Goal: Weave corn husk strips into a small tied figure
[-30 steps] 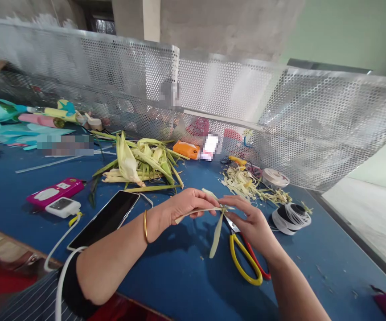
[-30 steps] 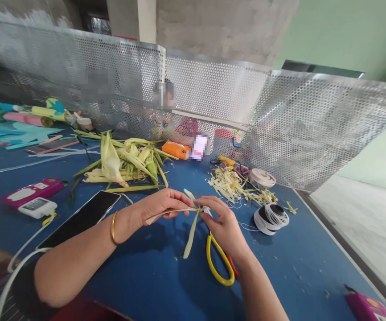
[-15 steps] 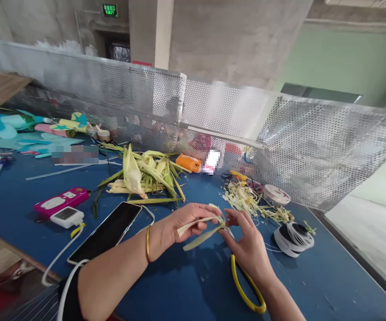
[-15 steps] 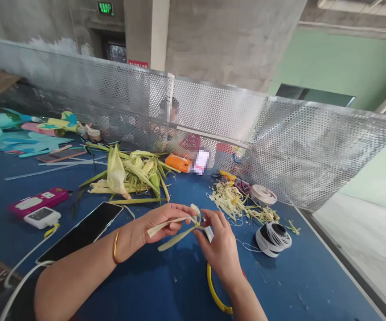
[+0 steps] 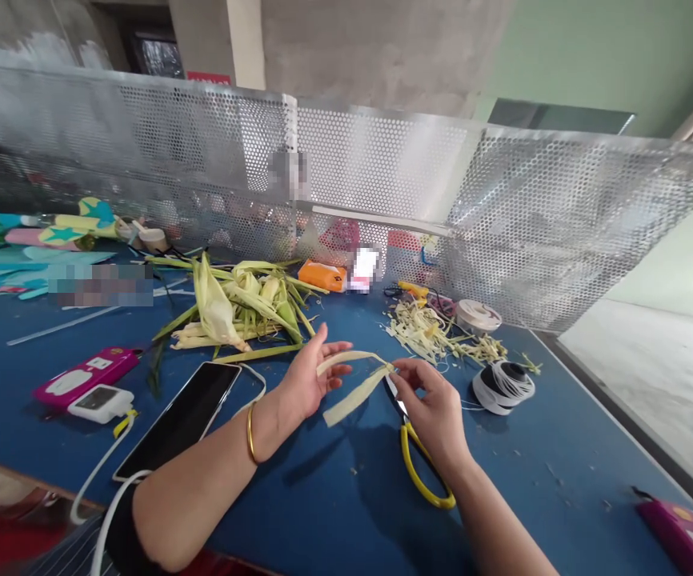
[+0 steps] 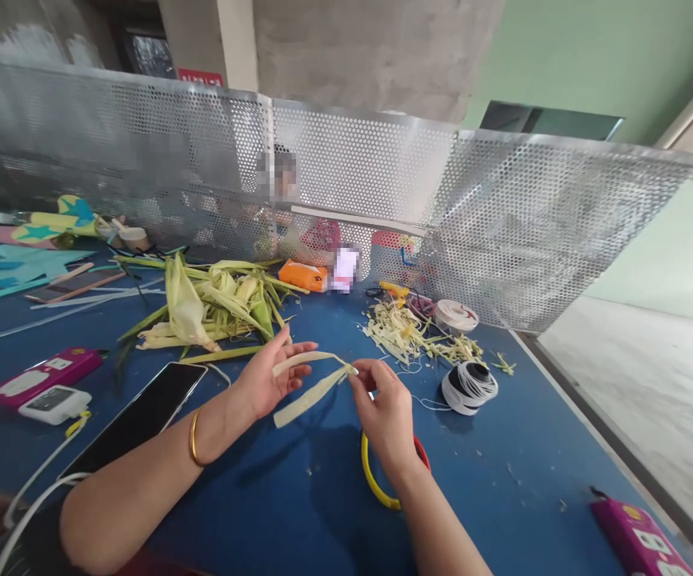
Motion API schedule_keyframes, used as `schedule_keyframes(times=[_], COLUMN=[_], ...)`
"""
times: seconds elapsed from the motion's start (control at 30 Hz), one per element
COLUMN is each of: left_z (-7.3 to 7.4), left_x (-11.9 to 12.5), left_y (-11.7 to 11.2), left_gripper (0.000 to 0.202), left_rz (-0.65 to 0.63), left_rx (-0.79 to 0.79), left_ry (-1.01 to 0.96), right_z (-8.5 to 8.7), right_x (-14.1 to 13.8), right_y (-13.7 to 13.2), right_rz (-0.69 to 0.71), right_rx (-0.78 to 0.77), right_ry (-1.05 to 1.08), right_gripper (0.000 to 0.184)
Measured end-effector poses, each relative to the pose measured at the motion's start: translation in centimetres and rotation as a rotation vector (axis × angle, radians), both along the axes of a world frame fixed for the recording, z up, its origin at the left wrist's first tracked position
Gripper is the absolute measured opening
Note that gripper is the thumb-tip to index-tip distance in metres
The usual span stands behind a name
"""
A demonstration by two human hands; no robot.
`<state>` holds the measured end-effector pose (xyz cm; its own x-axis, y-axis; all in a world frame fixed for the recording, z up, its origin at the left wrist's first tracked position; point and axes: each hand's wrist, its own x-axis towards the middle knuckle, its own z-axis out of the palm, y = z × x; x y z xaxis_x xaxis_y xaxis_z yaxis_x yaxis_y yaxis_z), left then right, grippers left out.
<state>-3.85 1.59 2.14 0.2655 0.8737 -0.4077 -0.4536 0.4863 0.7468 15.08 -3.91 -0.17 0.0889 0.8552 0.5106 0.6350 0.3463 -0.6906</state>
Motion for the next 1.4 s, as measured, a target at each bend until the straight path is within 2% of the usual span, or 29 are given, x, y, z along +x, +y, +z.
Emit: schedule_keyframes(times=[0.07, 0.13, 0.2, 0.23, 0.27, 0.3, 0.37, 0.43, 0.47, 0.53, 0.67, 0.87, 1.17, 1.4], left_z=[-0.3, -0.5, -0.6, -0.6, -0.5, -0.4, -0.3, -0.3, -0.4, -0.6, -1.0, -1.2, -1.2, -1.8], left_x=[0.3, 0.6, 0.8, 0.8, 0.8, 0.9, 1.1, 1.6, 1.8, 2.2, 2.6, 2.7, 2.7, 2.7], left_y=[-0.2, -0.4, -0.7, -0.8, -1.0, -1.2, -1.7, -2.2, -2.4, -2.7, -2.8, -2.5, -2.8, -2.7], left_gripper=[0.047, 0.04, 0.031, 0.029, 0.026, 0.022, 0.019, 0.028, 0.032, 0.038, 0.038, 0.03, 0.033, 0.063], left_rz=[0.161, 0.311, 0.483, 0.541, 0.543, 0.481, 0.219, -0.064, -0.152, -0.239, -0.241, -0.147, -0.116, -0.132], left_rx=[0.009, 0.088, 0.258, 0.37, 0.481, 0.573, 0.664, 0.619, 0.58, 0.513, 0.394, 0.245, 0.35, 0.487], left_ry=[0.053, 0.117, 0.256, 0.338, 0.418, 0.486, 0.56, 0.555, 0.524, 0.417, 0.218, 0.133, 0.172, 0.31], right_z=[-0.1, -0.1, 0.0, 0.0, 0.0, 0.0, -0.2, -0.3, -0.4, -0.7, -0.9, -0.6, -0.3, -0.7], right_x=[0.1, 0.1, 0.2, 0.2, 0.2, 0.2, 0.1, -0.2, -0.3, -0.6, -1.2, -1.2, -1.2, -1.4], right_y=[0.0, -0.1, -0.2, -0.2, -0.3, -0.3, -0.4, -0.4, -0.5, -0.6, -0.9, -1.2, -1.4, -1.2], right_rz=[-0.084, -0.138, -0.178, -0.193, -0.206, -0.215, -0.223, -0.205, -0.185, -0.14, -0.09, -0.064, -0.02, -0.092], right_rx=[0.029, 0.081, 0.135, 0.153, 0.164, 0.168, 0.177, 0.201, 0.215, 0.236, 0.225, 0.255, 0.252, 0.292], right_ry=[-0.015, -0.062, -0.105, -0.119, -0.128, -0.135, -0.154, -0.185, -0.206, -0.251, -0.311, -0.388, -0.425, -0.48], right_gripper=[0.015, 0.015, 0.014, 0.014, 0.014, 0.015, 0.014, 0.014, 0.014, 0.013, 0.011, 0.012, 0.011, 0.012])
